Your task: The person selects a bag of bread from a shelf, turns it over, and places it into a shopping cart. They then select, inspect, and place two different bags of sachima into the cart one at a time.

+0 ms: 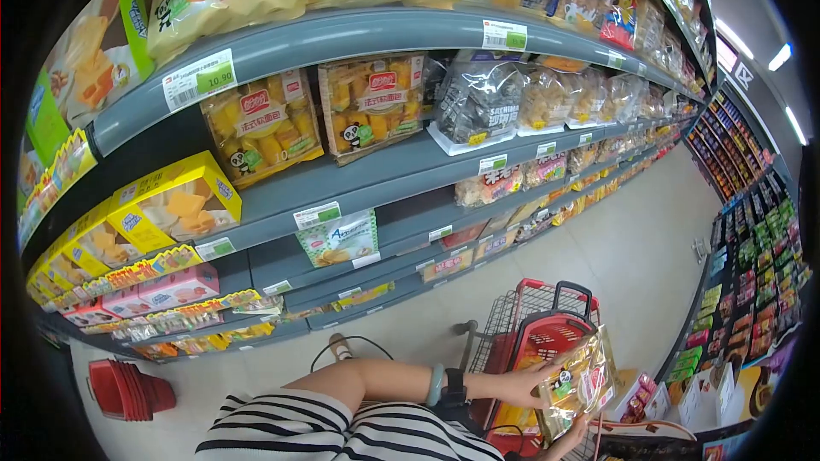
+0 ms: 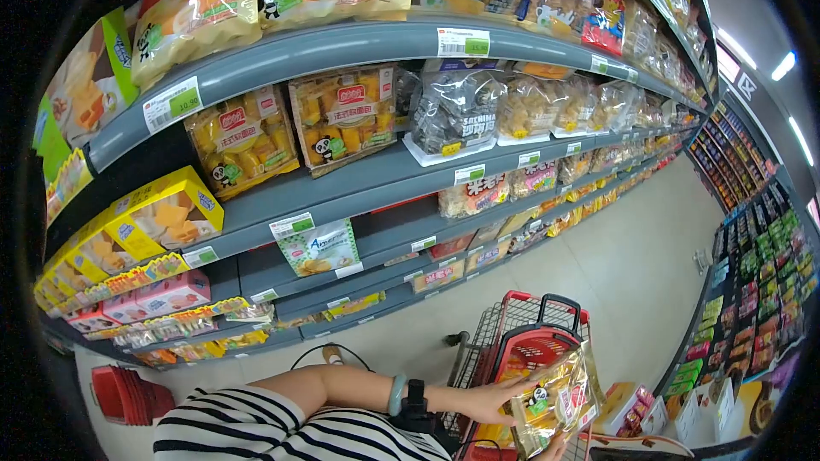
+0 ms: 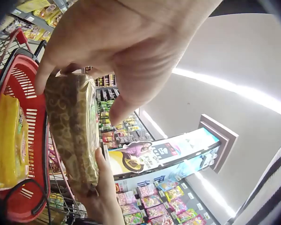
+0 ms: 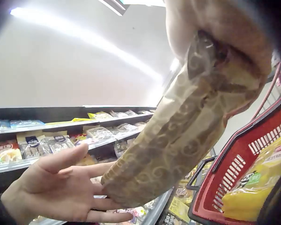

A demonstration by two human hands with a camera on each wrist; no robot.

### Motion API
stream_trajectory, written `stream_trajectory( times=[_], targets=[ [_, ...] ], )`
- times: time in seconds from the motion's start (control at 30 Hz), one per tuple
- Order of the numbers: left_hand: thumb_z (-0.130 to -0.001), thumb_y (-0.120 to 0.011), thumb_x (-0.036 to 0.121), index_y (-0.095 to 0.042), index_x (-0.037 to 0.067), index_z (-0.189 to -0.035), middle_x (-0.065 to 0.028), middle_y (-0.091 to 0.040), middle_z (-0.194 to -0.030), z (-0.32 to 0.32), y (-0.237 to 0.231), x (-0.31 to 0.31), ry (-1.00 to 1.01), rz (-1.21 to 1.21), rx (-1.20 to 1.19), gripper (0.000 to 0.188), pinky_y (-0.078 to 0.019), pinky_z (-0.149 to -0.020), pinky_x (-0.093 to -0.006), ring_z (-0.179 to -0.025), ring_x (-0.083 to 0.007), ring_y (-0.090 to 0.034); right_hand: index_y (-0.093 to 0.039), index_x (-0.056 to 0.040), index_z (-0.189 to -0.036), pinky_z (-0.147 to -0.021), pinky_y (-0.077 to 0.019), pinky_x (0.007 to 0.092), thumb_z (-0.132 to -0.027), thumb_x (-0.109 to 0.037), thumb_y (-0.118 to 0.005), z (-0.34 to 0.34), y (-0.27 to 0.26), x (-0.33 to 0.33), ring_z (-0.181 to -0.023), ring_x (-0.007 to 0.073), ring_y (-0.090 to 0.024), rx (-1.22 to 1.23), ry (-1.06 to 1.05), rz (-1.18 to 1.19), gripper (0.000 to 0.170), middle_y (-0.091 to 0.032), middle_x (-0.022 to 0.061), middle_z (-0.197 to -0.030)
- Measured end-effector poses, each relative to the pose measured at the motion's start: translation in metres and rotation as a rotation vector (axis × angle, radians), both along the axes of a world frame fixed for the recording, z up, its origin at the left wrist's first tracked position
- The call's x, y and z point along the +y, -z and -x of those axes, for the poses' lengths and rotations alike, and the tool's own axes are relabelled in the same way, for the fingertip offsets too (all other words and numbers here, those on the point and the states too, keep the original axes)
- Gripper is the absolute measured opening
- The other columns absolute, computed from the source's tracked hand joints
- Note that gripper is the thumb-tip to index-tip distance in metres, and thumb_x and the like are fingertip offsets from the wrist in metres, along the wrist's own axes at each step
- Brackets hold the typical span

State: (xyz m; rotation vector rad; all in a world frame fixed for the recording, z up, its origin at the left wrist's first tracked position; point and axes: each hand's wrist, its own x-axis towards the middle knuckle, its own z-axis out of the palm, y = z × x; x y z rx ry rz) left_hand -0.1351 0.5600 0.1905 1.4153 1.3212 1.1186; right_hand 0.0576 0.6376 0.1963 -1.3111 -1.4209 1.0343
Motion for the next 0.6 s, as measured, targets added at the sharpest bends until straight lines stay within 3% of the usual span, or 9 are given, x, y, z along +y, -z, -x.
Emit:
stream_trajectory(
  times=[0.03, 0.2, 0.27, 0.3, 0.33, 0.37, 0.47, 0.53, 0.6],
  targets=[
    [-0.082, -0.064, 0.032, -0.007, 0.011, -0.145, -0.0306, -0.015, -0.143, -0.003, 0.009, 0.002, -0.024, -0.025, 0.009, 0.087, -0.0209, -0.109, -0.0396, -0.134, -0.0397, -0.021, -0.036, 0.0072, -0.133, -0.103, -0.0316, 0.0366, -0.096, -0.011, -0.029, -0.022, 0.024, 0.02, -0.127, 0.0289, -0.036, 0.175, -0.146, 0.181, 0.042, -0.037, 0.0188, -0.139],
    [-0.082, -0.064, 0.032, -0.013, 0.002, -0.143, -0.0255, -0.027, -0.138, 0.002, 0.021, 0.012, 0.118, -0.009, -0.112, 0.085, -0.0223, -0.107, -0.0391, -0.129, -0.035, -0.029, -0.032, 0.0041, -0.136, -0.101, -0.0353, 0.0368, -0.093, -0.021, -0.043, -0.078, 0.11, 0.057, -0.124, 0.0314, -0.04, 0.173, -0.192, 0.161, 0.051, -0.039, 0.0215, -0.136],
    [-0.082, -0.064, 0.031, -0.016, 0.001, -0.142, -0.0247, -0.031, -0.135, 0.01, 0.006, 0.001, 0.118, 0.048, -0.088, 0.082, -0.0255, -0.106, -0.0382, -0.128, -0.0333, -0.031, -0.03, 0.0026, -0.138, -0.1, -0.0371, 0.037, -0.091, -0.025, -0.05, -0.075, 0.108, 0.057, -0.122, 0.0326, -0.042, 0.171, -0.206, 0.155, 0.058, -0.04, 0.0229, -0.135],
    [-0.085, -0.061, 0.029, -0.026, 0.0, -0.138, -0.023, -0.036, -0.132, 0.012, 0.015, 0.0, 0.025, 0.044, -0.078, 0.07, -0.0273, -0.104, -0.0371, -0.125, -0.0309, -0.036, -0.037, 0.003, -0.134, -0.096, -0.0395, 0.0364, -0.078, -0.037, -0.067, -0.073, 0.11, 0.05, -0.11, 0.0373, -0.051, -0.332, 0.041, 0.23, 0.074, -0.052, 0.0248, -0.122],
    [-0.085, -0.061, 0.029, -0.026, 0.0, -0.138, -0.023, -0.036, -0.132, 0.021, 0.025, 0.001, 0.019, 0.046, -0.081, 0.07, -0.0273, -0.104, -0.0371, -0.125, -0.0309, -0.036, -0.02, -0.0027, -0.142, -0.107, -0.029, 0.0456, -0.081, -0.041, -0.064, -0.112, 0.168, 0.078, -0.136, 0.0381, -0.01, -0.588, -0.094, 0.073, 0.084, -0.007, 0.0207, -0.149],
    [-0.086, -0.06, 0.028, -0.031, 0.001, -0.135, -0.0203, -0.039, -0.131, 0.031, 0.035, 0.003, -0.169, -0.061, -0.048, 0.063, -0.0297, -0.103, -0.0366, -0.123, -0.0291, -0.038, -0.02, -0.0027, -0.142, -0.107, -0.029, 0.0456, -0.081, -0.041, -0.064, -0.103, 0.179, 0.086, -0.136, 0.0381, -0.01, -0.59, -0.102, 0.074, 0.084, -0.007, 0.0207, -0.149],
    [-0.087, -0.06, 0.024, -0.042, 0.004, -0.127, -0.0121, -0.046, -0.127, 0.078, 0.0, -0.021, -0.603, -0.119, -0.119, 0.048, -0.0371, -0.097, -0.0351, -0.118, -0.0242, -0.044, -0.038, 0.0001, -0.131, -0.101, -0.0336, 0.0413, -0.085, -0.034, -0.06, -0.069, 0.197, 0.102, -0.122, 0.0335, -0.033, -0.811, -0.182, -0.2, 0.062, -0.035, 0.0189, -0.131],
    [-0.086, -0.062, 0.022, -0.044, 0.007, -0.126, -0.0096, -0.048, -0.124, 0.118, -0.018, -0.044, -0.928, -0.277, -0.015, 0.047, -0.0408, -0.092, -0.0343, -0.108, -0.0199, -0.049, -0.049, 0.002, -0.124, -0.097, -0.0366, 0.0384, -0.087, -0.029, -0.057, -0.036, 0.189, 0.102, -0.112, 0.0305, -0.049, -0.949, -0.23, -0.381, 0.049, -0.054, 0.0177, -0.12],
    [-0.085, -0.061, 0.016, -0.04, 0.006, -0.129, -0.0103, -0.042, -0.129, 0.158, -0.057, -0.077, -1.17, -0.358, -0.03, 0.05, -0.0394, -0.094, -0.0363, -0.113, -0.0203, -0.045, -0.049, 0.0008, -0.124, -0.101, -0.0327, 0.0399, -0.083, -0.023, -0.061, 0.041, 0.12, 0.072, -0.114, 0.0349, -0.046, -0.872, -0.288, -0.262, 0.049, -0.051, 0.02, -0.123]
  ],
)
